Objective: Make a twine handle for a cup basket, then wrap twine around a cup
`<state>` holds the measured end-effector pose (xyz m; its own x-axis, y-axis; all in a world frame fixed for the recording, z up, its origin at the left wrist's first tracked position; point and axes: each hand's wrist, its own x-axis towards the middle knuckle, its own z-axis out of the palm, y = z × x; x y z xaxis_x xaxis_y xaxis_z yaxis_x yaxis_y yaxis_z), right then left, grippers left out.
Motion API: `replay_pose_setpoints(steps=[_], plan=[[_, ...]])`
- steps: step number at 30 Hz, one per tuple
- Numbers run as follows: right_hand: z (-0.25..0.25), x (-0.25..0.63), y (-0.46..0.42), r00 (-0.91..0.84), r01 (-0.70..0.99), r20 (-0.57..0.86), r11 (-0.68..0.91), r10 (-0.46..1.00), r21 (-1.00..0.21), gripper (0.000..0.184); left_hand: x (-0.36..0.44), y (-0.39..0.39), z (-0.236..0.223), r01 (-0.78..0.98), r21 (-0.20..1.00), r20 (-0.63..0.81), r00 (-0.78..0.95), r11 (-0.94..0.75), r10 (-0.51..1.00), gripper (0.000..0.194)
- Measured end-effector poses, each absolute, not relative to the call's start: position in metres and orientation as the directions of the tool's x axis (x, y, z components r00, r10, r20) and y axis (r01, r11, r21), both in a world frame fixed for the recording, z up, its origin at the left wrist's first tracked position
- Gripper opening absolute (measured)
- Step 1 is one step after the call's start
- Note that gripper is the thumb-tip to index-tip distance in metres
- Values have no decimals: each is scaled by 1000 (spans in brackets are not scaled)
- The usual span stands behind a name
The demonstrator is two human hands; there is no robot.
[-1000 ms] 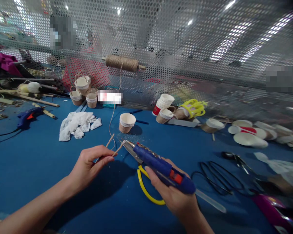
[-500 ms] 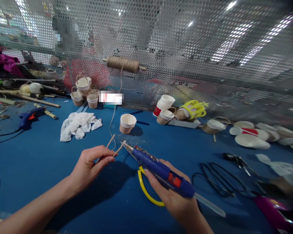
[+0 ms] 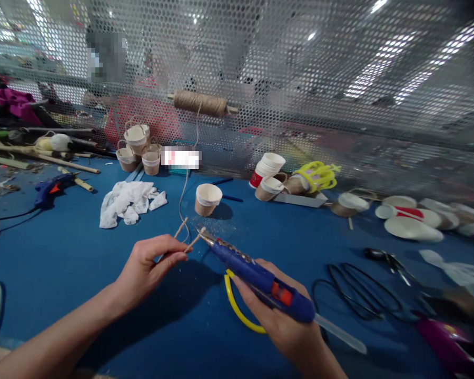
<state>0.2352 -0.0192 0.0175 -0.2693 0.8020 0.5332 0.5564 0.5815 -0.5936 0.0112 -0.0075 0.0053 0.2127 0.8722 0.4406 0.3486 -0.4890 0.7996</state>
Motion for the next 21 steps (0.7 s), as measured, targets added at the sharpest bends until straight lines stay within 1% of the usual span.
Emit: replay_pose_setpoints(steps=[4, 9, 14, 19, 21], plan=[[14, 237, -18, -208, 582, 557, 559, 804, -590, 6, 11, -7, 6, 341, 804, 440, 212, -488, 873, 15], [15, 236, -19, -263, 564, 505, 556, 822, -611, 3, 11, -8, 6, 324, 821, 425, 206, -471, 882, 15], [17, 237, -19, -228, 601, 544, 556, 808, -574, 3, 12, -10, 8, 319, 848, 388, 171, -423, 906, 14], [15, 237, -20, -252, 574, 517, 556, 818, -600, 4, 13, -10, 10, 291, 858, 394, 155, -423, 906, 14], [16, 237, -20, -235, 567, 536, 563, 811, -602, 4, 13, -9, 11, 295, 856, 395, 157, -425, 905, 14]])
